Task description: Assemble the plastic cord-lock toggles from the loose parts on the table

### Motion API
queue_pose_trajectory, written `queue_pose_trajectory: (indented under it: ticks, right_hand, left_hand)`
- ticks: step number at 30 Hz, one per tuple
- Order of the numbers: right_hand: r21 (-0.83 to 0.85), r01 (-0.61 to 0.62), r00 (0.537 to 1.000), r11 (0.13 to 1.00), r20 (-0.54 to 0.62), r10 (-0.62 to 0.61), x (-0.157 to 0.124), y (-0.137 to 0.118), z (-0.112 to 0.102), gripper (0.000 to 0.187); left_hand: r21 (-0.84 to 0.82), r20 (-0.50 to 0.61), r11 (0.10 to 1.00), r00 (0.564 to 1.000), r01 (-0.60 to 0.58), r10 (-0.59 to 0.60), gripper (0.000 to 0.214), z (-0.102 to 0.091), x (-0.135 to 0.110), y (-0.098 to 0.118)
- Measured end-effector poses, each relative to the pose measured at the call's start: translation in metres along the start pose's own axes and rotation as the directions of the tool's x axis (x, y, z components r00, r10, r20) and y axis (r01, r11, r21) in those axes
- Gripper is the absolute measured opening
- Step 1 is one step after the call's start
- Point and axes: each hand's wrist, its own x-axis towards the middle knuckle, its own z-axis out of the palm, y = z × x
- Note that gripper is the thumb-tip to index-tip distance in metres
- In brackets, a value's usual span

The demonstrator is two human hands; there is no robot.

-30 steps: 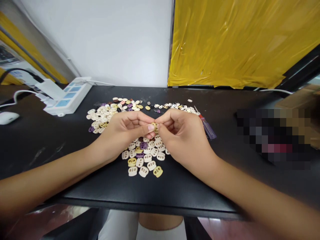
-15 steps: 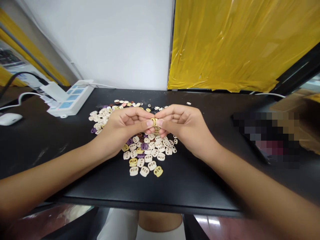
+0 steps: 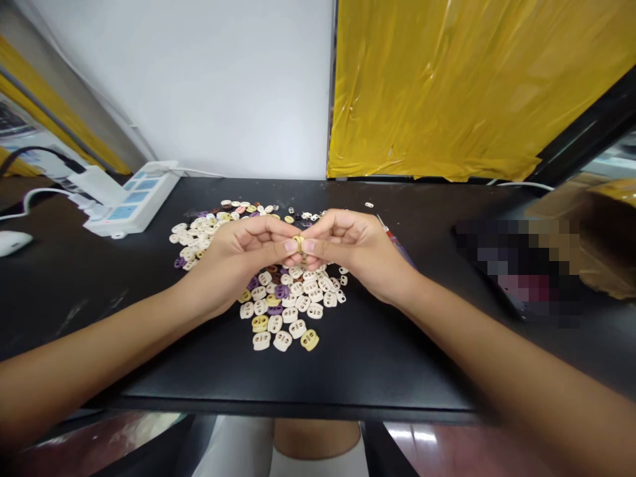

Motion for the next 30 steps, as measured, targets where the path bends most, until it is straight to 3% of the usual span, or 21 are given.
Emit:
queue_pose_trajectory:
  ticks: [4,8,13,17,21,26,30]
  right_hand:
    - [-0.214,-0.025,0.997,0.977,-0.080,0.008,0.006,-0.012,-0.020,0.027]
    - [-0.473,-0.088,0.990,0.877,-0.141,0.023,0.009,-0.022,-0.037,0.023]
    - [-0.750,-0.143,0.988,0.646,-0.067,0.141,0.008,-0.032,-0.045,0.013]
    - [-0.780,-0.173,0.962,0.602,-0.004,0.272,0.006,-0.040,-0.047,0.010]
    - [-0.789,-0.129,0.935,0.600,0.104,0.338,0.004,-0.041,-0.045,0.010]
    - [-0.813,-0.076,0.907,0.577,0.184,0.379,0.003,-0.036,-0.041,0.008]
    - [-0.819,-0.049,0.892,0.571,0.221,0.395,0.003,-0.034,-0.037,0.009]
  left_hand:
    - [0.137,0.008,0.988,0.998,-0.066,0.065,0.015,-0.006,0.006,0.011]
    - [0.362,0.004,0.928,0.995,-0.091,0.096,0.007,-0.015,0.009,0.018]
    - [0.665,0.223,0.710,0.969,-0.232,0.107,0.010,-0.022,0.006,0.014]
    - [0.760,0.340,0.534,0.927,-0.371,0.159,0.014,-0.024,0.005,0.014]
    - [0.794,0.392,0.429,0.902,-0.430,0.179,0.015,-0.028,0.009,0.013]
    - [0.773,0.445,0.418,0.877,-0.478,0.179,0.017,-0.029,0.009,0.009]
    - [0.715,0.557,0.429,0.821,-0.552,0.128,0.028,-0.022,0.003,0.009]
